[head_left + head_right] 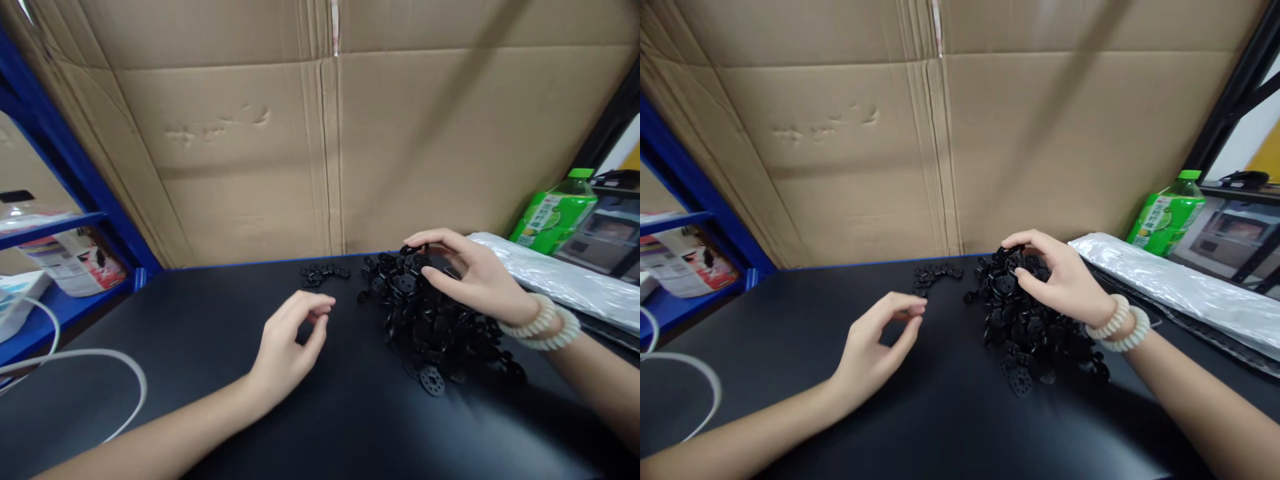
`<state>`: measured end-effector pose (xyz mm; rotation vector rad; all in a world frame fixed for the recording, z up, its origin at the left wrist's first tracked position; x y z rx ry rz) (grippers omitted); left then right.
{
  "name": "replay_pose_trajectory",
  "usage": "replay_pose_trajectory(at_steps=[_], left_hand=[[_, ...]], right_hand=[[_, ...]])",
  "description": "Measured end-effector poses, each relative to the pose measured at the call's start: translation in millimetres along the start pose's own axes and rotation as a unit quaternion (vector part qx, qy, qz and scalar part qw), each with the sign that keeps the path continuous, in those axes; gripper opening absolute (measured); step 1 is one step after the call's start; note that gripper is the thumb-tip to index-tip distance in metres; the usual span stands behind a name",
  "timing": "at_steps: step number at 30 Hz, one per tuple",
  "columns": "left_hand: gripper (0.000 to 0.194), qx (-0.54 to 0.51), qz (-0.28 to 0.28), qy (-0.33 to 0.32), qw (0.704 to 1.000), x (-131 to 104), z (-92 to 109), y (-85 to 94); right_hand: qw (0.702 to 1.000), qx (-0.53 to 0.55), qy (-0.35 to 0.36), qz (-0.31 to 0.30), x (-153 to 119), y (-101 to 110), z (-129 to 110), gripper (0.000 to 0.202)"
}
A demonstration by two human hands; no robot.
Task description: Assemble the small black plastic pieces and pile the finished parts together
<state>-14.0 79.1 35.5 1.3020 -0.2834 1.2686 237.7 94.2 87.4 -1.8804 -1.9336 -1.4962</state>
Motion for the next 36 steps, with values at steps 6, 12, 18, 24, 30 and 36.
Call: replay_pose_trajectory(at_steps=[6, 12, 18, 24, 30, 36], left_hand=[[0.032, 0.124, -0.086, 0.084, 0.985, 2, -47, -6.6], [0.024, 0.124, -0.141, 0.084, 0.979, -2, -47, -14.2], [0.015, 0.051, -0.149, 0.047, 0.986, 1, -24, -16.4], [0.021, -0.026, -0.029, -0.011, 0.999, -1, 18, -5.9], [0.024, -0.086, -0.024, -0.103, 0.991, -5, 43, -9.5], [0.032, -0.167, -0.038, -0.111, 0.979, -6, 52, -10.1]], right_hand=[[0.985, -0.130, 0.055, -0.100, 0, -6, 8, 0.034], [0.995, -0.053, 0.079, -0.041, -11, -17, -24, 0.017], [0.987, 0.091, -0.071, -0.115, -33, -45, -51, 0.032], [0.909, 0.254, -0.279, -0.176, -60, -91, -44, 0.037], [0.824, 0.410, -0.323, -0.221, -62, -106, -36, 0.041], [0.749, 0.524, -0.343, -0.216, -62, -114, -43, 0.024]])
Point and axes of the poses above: each hand's wrist, its own x-axis towards the middle knuckle, its own y-axis out of the back of the hand, z = x × y, the point moved 5 cm from there along x, towards the middle knuckle, and after that the axes turned 4 degrees about -y, right-handed, at the moved point
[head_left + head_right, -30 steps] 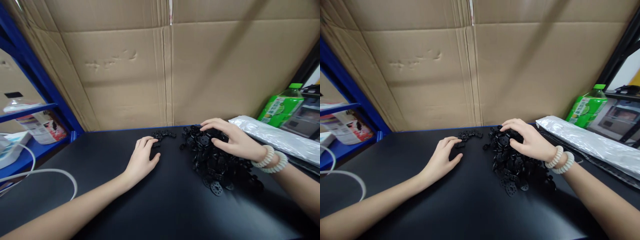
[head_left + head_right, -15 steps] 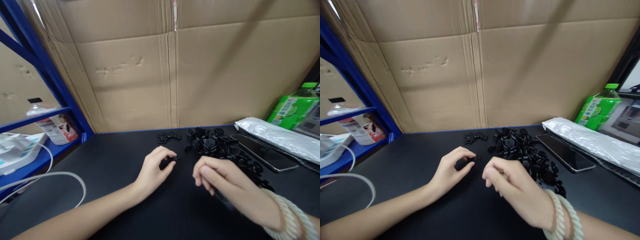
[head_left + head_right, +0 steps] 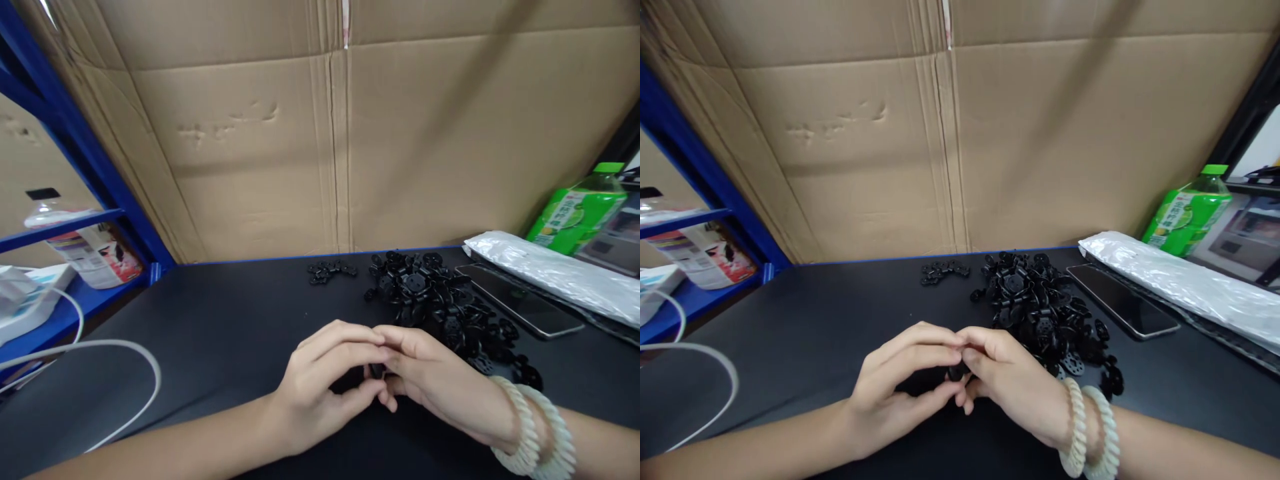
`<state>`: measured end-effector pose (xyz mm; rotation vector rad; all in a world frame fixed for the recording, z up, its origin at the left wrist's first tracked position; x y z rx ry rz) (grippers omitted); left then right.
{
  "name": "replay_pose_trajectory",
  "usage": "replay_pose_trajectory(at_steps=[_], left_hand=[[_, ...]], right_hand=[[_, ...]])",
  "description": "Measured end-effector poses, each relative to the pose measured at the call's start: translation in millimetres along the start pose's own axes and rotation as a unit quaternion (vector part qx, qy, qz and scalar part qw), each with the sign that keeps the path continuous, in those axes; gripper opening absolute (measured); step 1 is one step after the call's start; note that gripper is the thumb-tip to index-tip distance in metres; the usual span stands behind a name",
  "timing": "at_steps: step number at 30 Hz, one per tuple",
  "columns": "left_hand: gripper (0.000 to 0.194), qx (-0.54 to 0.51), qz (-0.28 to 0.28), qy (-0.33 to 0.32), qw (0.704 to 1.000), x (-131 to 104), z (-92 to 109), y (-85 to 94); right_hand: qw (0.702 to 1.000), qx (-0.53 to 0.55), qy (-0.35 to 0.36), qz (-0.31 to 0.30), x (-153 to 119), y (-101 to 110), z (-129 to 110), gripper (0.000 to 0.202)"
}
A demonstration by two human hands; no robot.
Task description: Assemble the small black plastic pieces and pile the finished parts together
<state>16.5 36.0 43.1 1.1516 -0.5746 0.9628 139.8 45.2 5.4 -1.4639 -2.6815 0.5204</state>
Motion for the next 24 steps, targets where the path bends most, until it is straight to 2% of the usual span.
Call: replay_pose_trajectory(at_steps=[5, 9, 18, 24], left_hand=[[0.026, 0.009, 0.046, 0.095, 0.994, -1, -14, 4.9], [0.024, -0.030, 0.036, 0.132, 0.990, -3, -21, 2.7], [0.022, -0.050, 0.021, 0.120, 0.991, -1, -15, 0.4], [0.022, -0.080, -0.008, 0.114, 0.990, -1, -11, -6.8]], right_hand=[[0.997, 0.039, 0.052, 0.033, 3, 4, -3, 0.020], [0.995, 0.043, 0.056, 0.066, 3, 9, -7, 0.025], [0.998, 0.056, -0.024, -0.018, -2, -1, -11, 0.028], [0.997, 0.030, -0.039, -0.059, -1, -2, -9, 0.036]])
Point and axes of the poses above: each hand's wrist, its own x-axis towards the middle knuckle, its own y-axis out of the back of the hand, z = x × y, the point moved 5 cm from there along x, towards the middle knuckle, and after that the axes turned 4 degrees about -y, right-handed, at the moved point
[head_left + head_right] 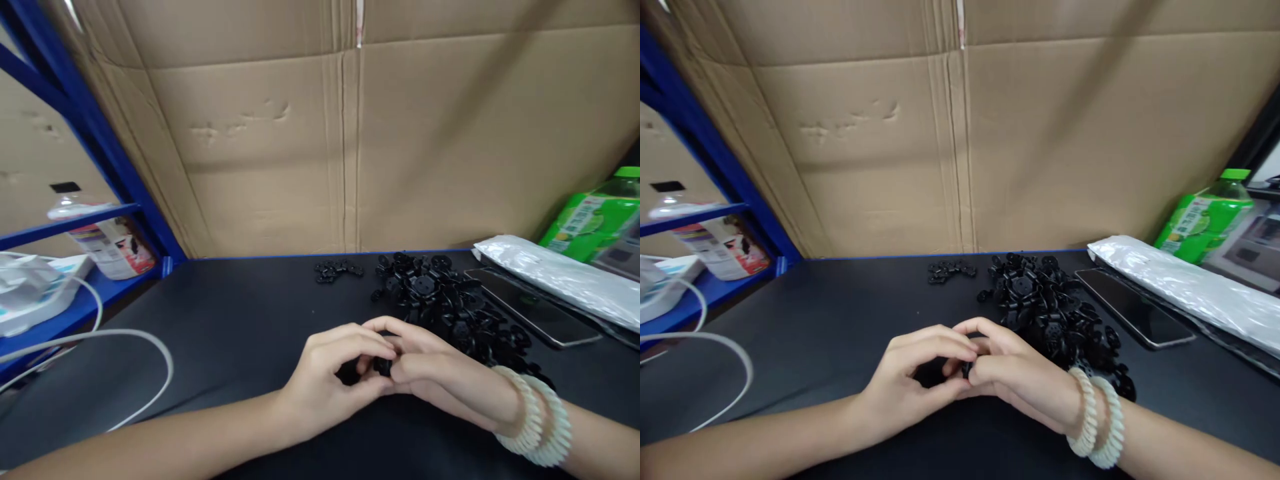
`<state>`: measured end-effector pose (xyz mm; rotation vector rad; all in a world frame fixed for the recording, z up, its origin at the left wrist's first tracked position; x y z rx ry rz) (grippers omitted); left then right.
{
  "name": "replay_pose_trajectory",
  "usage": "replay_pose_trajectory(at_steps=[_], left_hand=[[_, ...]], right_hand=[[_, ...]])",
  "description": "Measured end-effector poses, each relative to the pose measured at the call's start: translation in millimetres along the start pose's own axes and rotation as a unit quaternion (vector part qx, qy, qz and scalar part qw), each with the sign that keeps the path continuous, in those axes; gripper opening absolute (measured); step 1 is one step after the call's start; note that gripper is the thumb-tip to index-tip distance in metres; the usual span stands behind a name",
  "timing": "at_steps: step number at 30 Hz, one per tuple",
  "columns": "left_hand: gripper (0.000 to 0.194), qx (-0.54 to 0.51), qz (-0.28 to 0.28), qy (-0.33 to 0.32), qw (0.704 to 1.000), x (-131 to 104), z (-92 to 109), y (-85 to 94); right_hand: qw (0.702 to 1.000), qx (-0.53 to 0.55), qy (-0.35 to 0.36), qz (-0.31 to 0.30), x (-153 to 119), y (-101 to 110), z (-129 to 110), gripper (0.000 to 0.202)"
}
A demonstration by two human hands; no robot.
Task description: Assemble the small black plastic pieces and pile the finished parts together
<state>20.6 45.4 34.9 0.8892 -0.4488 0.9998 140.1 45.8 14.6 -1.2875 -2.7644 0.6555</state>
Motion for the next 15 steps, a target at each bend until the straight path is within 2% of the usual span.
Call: replay_pose_trajectory(at_steps=[6, 10, 15], left_hand=[[0.017, -0.024, -0.014, -0.003, 1.000, -6, 1, -5.3], [0.014, -0.030, -0.019, -0.018, 0.999, -6, 5, -7.2], [0.023, -0.037, -0.005, -0.004, 0.999, -6, 4, -7.4]], right_hand=[[0.999, -0.033, -0.025, 0.003, 3, -7, 9, 0.045], [0.996, -0.087, -0.011, 0.003, 4, -11, 11, 0.043], [0.992, -0.126, 0.004, 0.010, 4, -11, 12, 0.040]])
Point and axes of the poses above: each hand's wrist, its own x-axis towards the middle knuckle, its own y-axis out of the back of the hand, z = x × y, the point moved 5 cm from there along x, towards the middle knuckle, and after that the axes turned 4 degrees about -y, right-handed, at the moved point
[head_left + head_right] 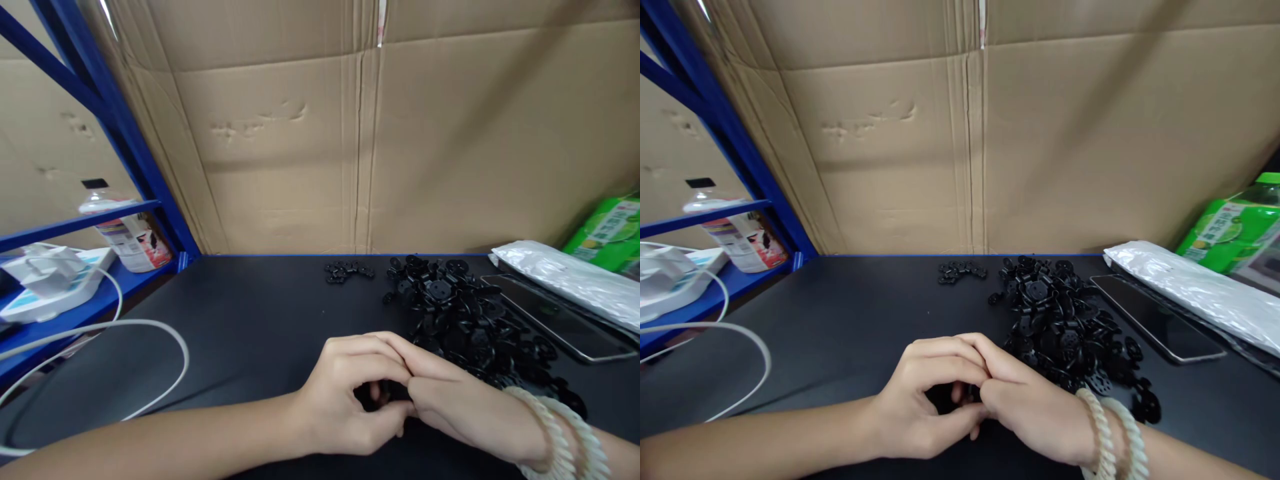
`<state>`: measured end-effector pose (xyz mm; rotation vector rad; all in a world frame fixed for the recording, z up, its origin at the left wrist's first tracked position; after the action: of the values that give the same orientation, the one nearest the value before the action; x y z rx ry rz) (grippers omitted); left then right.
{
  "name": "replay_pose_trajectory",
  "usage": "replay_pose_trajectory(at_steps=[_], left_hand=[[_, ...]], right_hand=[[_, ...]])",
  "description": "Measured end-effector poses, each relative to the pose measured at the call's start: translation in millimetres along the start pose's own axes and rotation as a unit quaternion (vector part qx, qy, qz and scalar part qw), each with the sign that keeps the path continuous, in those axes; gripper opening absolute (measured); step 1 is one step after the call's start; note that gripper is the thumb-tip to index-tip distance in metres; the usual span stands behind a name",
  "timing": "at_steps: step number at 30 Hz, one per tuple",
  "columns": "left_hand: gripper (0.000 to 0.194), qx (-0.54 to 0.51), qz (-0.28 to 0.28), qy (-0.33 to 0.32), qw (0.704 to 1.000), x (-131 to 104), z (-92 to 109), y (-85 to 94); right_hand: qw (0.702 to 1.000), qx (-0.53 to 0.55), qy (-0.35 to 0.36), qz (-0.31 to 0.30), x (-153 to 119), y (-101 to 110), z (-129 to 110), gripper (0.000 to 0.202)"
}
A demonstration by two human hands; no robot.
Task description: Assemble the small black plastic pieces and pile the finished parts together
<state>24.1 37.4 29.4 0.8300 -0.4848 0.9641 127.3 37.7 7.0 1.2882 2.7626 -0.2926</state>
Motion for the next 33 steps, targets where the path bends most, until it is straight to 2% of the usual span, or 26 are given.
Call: replay_pose_trajectory(at_steps=[5, 9, 13, 17, 20, 22, 24, 26, 28, 29, 31, 32, 33], left_hand=[[0.019, 0.008, -0.012, -0.002, 1.000, 2, 3, -1.1], [0.019, 0.026, -0.022, 0.001, 0.999, 5, 5, -0.3], [0.022, 0.037, 0.017, -0.006, 0.999, 6, 4, 7.7], [0.026, -0.001, 0.046, 0.030, 0.998, 4, -6, 13.5], [0.027, -0.050, 0.078, 0.067, 0.993, 1, -15, 16.4], [0.026, -0.068, 0.091, 0.079, 0.990, 0, -17, 16.7], [0.027, -0.056, 0.097, 0.079, 0.991, -1, -16, 16.7], [0.033, -0.017, 0.095, 0.066, 0.993, -2, -13, 17.0], [0.039, 0.040, 0.077, 0.049, 0.995, 0, -11, 18.1], [0.041, 0.077, 0.058, 0.042, 0.994, 1, -12, 18.8], [0.040, 0.161, 0.008, 0.037, 0.986, 6, -19, 21.3], [0.038, 0.203, -0.021, 0.039, 0.978, 9, -25, 23.3], [0.036, 0.238, -0.042, 0.041, 0.969, 11, -31, 26.5]], right_hand=[[1.000, -0.005, 0.022, 0.001, 0, 2, 1, 0.045], [1.000, 0.007, 0.014, -0.009, 1, 3, 5, 0.055], [0.998, 0.035, 0.034, -0.027, 3, 3, 2, 0.057], [0.998, 0.015, 0.056, -0.039, 0, 4, -8, 0.061], [0.997, -0.030, 0.070, 0.006, -5, 10, -14, 0.063], [0.987, -0.120, 0.096, 0.051, -9, 14, -19, 0.063], [0.952, -0.254, 0.151, 0.084, -14, 13, -28, 0.062], [0.899, -0.367, 0.216, 0.105, -22, 11, -41, 0.059], [0.849, -0.437, 0.266, 0.131, -30, 17, -57, 0.052], [0.828, -0.462, 0.280, 0.153, -34, 24, -65, 0.049], [0.769, -0.511, 0.296, 0.245, -41, 48, -83, 0.046], [0.736, -0.534, 0.296, 0.293, -44, 63, -90, 0.046], [0.715, -0.554, 0.282, 0.320, -45, 77, -94, 0.047]])
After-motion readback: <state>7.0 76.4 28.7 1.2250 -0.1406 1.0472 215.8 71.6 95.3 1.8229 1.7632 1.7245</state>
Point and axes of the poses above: each hand's wrist, its own x-axis towards the middle knuckle, its own y-axis out of the back of the hand, z = x × y, the point moved 5 cm from there along x, towards the middle knuckle, and after that the axes turned 4 degrees about -y, right-handed, at the moved point
